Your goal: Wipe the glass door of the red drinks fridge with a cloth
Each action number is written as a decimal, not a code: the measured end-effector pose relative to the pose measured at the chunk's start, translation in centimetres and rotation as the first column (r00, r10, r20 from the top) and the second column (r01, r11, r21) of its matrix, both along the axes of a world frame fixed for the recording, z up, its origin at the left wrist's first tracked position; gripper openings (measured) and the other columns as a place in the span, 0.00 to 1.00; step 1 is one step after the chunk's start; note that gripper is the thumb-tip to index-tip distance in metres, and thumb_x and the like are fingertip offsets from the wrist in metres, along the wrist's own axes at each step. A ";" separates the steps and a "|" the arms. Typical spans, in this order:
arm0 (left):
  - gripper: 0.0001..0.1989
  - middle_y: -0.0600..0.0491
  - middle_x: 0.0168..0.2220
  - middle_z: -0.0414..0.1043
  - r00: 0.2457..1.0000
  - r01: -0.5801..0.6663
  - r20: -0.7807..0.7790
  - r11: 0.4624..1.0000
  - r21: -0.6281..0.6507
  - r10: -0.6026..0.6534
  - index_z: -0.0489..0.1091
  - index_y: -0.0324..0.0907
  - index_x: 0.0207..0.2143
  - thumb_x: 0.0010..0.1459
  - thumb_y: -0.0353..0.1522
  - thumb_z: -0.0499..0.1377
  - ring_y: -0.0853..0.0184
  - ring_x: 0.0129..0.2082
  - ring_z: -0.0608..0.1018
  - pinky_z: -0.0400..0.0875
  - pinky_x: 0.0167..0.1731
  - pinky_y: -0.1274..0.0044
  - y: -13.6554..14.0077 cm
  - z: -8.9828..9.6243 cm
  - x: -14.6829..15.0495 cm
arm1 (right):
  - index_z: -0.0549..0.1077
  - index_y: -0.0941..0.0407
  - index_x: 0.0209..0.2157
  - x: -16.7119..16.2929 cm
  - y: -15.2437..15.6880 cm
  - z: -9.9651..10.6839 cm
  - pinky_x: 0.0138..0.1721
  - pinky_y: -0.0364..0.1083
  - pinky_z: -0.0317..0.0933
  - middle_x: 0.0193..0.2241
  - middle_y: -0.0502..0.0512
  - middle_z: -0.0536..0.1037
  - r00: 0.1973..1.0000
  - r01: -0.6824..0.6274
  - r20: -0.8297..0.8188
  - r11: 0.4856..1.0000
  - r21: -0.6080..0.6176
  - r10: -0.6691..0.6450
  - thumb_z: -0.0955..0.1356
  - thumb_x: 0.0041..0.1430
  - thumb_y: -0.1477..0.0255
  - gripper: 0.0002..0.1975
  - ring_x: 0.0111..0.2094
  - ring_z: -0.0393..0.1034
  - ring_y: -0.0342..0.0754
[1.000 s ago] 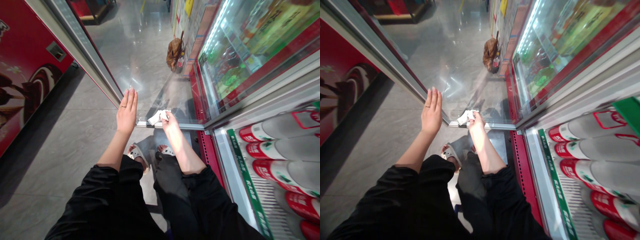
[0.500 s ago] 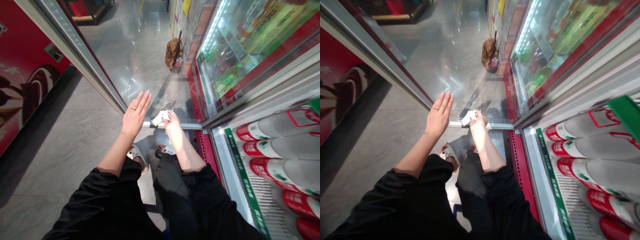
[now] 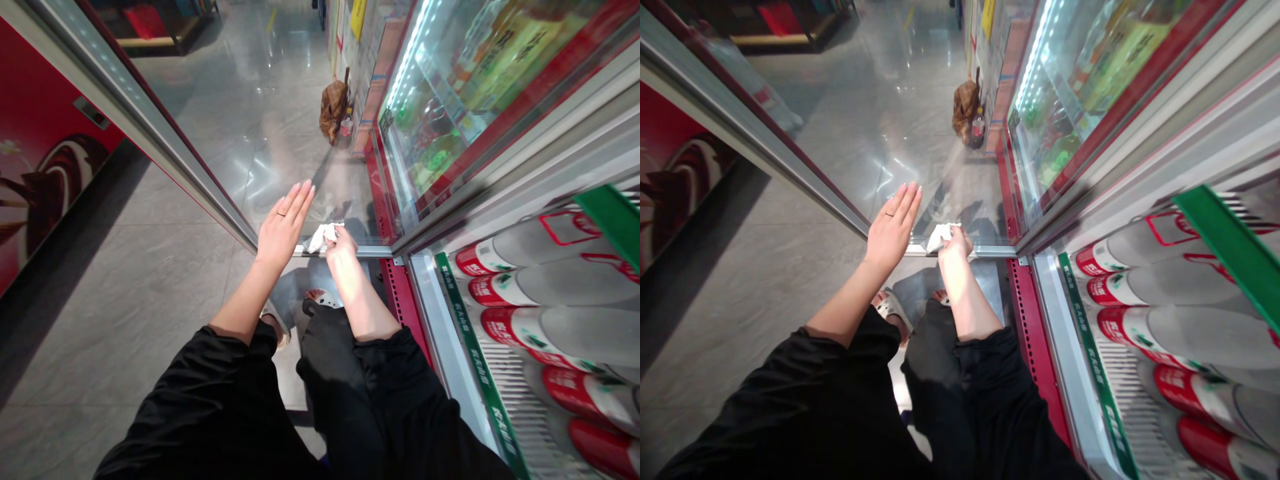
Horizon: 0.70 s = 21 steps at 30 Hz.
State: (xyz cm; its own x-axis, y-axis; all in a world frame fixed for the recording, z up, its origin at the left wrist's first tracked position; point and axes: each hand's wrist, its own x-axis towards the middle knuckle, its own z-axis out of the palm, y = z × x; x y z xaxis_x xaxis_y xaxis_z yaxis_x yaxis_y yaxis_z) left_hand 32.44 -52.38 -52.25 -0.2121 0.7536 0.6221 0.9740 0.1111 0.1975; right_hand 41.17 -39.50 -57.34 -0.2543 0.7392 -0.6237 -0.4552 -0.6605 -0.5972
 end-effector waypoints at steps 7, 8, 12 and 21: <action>0.35 0.53 0.83 0.52 0.999 0.010 0.038 1.000 -0.022 -0.009 0.38 0.53 0.84 0.80 0.26 0.38 0.61 0.82 0.56 0.44 0.84 0.66 -0.3 0.2 0.0 | 0.68 0.54 0.25 1.3 1.2 0.5 0.20 0.34 0.66 0.17 0.37 0.71 0.991 0.093 0.102 0.991 -0.098 -0.083 0.72 0.66 0.84 0.18 0.17 0.68 0.36; 0.35 0.53 0.83 0.52 0.999 0.005 0.039 1.000 -0.024 -0.005 0.38 0.53 0.84 0.80 0.26 0.38 0.61 0.82 0.56 0.44 0.83 0.67 -0.3 0.2 0.0 | 0.67 0.54 0.26 1.5 1.5 0.6 0.20 0.34 0.65 0.17 0.36 0.70 0.990 0.102 0.112 0.990 -0.102 -0.090 0.72 0.67 0.83 0.18 0.17 0.68 0.36; 0.34 0.53 0.83 0.51 0.998 0.019 0.061 1.000 -0.011 -0.018 0.40 0.53 0.84 0.81 0.27 0.38 0.62 0.82 0.55 0.43 0.84 0.67 -0.3 0.1 -0.1 | 0.67 0.55 0.25 2.0 1.9 1.0 0.23 0.35 0.69 0.18 0.37 0.72 0.992 0.090 0.093 0.992 -0.085 -0.082 0.75 0.63 0.84 0.19 0.18 0.70 0.36; 0.34 0.54 0.83 0.50 0.998 0.027 0.061 0.999 -0.020 -0.025 0.40 0.53 0.84 0.81 0.28 0.38 0.63 0.83 0.54 0.42 0.84 0.68 -0.4 0.3 -0.2 | 0.68 0.54 0.26 3.3 3.0 1.2 0.26 0.34 0.72 0.18 0.38 0.75 0.993 0.092 0.079 0.993 -0.078 -0.086 0.73 0.57 0.88 0.17 0.19 0.73 0.37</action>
